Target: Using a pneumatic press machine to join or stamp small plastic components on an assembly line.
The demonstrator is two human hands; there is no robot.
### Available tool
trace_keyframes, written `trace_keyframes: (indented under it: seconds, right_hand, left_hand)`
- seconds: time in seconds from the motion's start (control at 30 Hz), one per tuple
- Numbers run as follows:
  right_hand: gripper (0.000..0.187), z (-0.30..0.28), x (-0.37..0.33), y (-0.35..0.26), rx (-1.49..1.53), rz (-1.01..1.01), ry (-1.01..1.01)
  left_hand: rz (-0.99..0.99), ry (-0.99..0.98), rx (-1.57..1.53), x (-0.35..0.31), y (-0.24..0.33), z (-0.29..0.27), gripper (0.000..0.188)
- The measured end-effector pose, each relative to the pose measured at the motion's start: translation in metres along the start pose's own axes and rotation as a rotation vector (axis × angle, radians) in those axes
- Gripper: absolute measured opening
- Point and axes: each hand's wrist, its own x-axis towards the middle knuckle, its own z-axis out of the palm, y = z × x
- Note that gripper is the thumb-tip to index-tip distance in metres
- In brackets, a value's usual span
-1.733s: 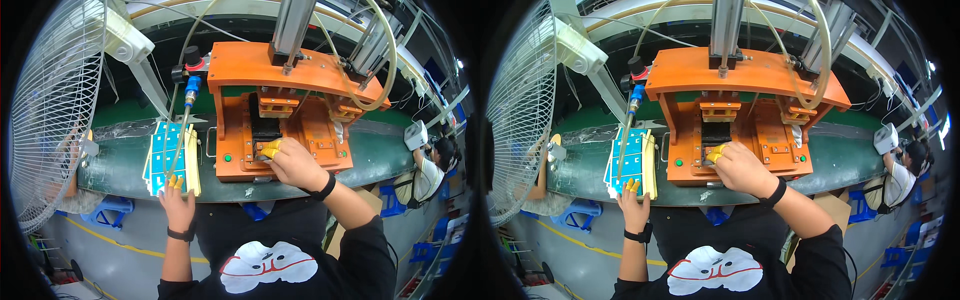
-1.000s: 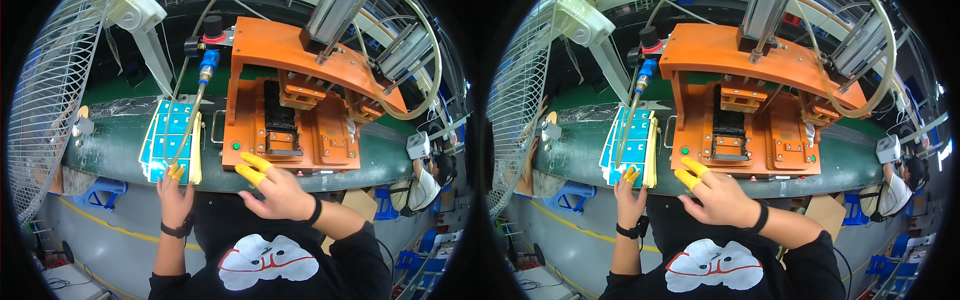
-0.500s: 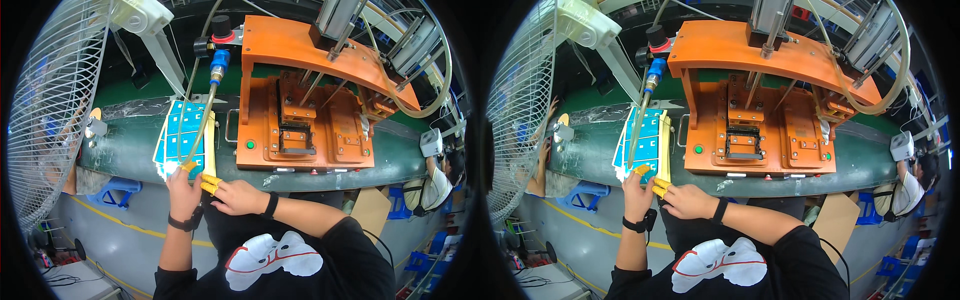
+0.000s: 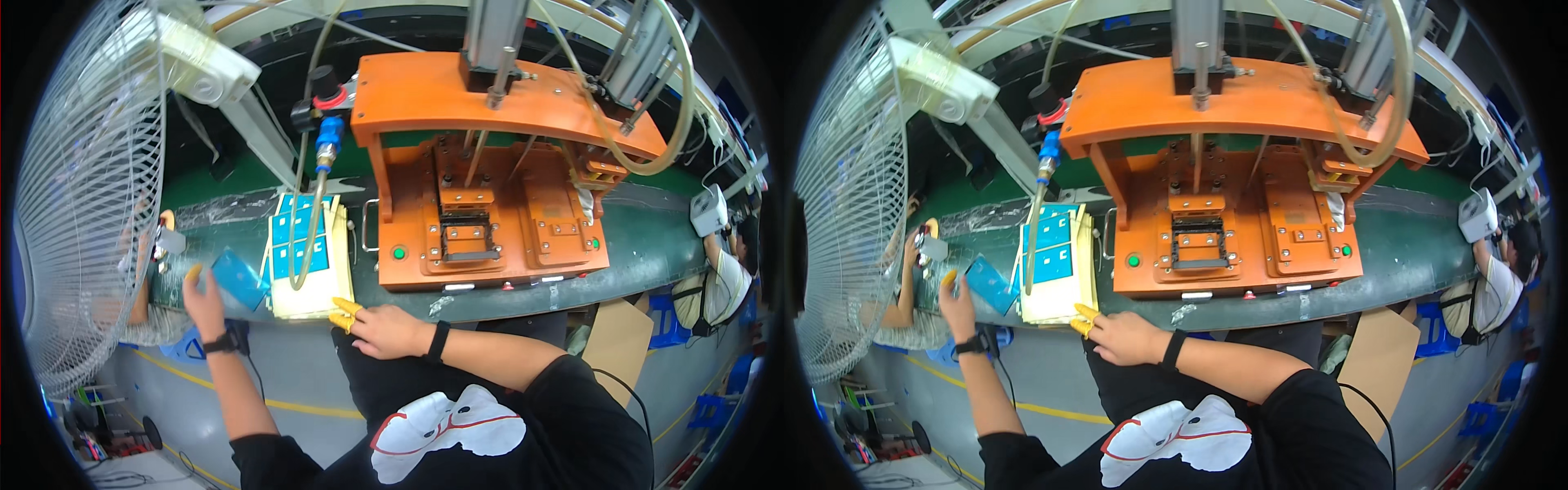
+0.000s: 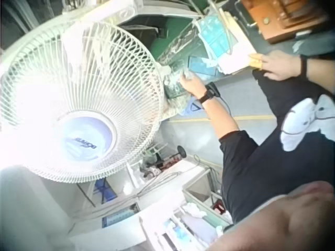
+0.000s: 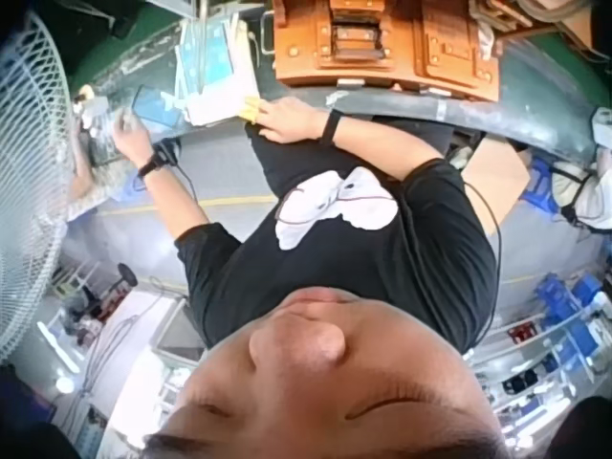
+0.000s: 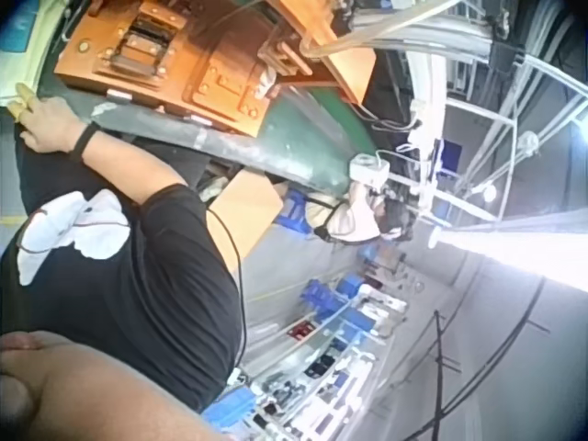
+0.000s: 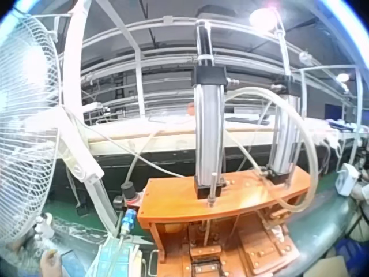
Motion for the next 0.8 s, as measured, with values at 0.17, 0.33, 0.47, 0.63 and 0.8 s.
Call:
trace_keyframes:
  seconds: [0.17, 0.33, 0.47, 0.63, 0.8]
  right_hand:
    - [0.025, -0.08, -0.038, -0.025, -0.012, -0.052, 0.343]
    - [0.041, -0.173, -0.08, -0.027, -0.318, 0.068, 0.687]
    - [0.039, -0.2, -0.088, -0.018, -0.528, 0.286, 0.585]
    - [0.026, -0.21, -0.094, 0.004, -0.495, 0.137, 0.446]
    - [0.022, -0.251, -0.122, -0.019, -0.452, 0.045, 0.668]
  left_hand:
    - [-0.036, -0.223, -0.317, -0.062, 0.074, -0.053, 0.027]
    - [0.145, -0.556, -0.362, -0.127, 0.157, -0.08, 0.031]
    - [0.411, -0.769, -0.486, -0.14, 0.217, -0.052, 0.035]
    - [0.567, -0.901, -0.561, -0.132, 0.286, -0.009, 0.036]
    - [0.647, -0.745, -0.541, -0.105, 0.329, 0.048, 0.034]
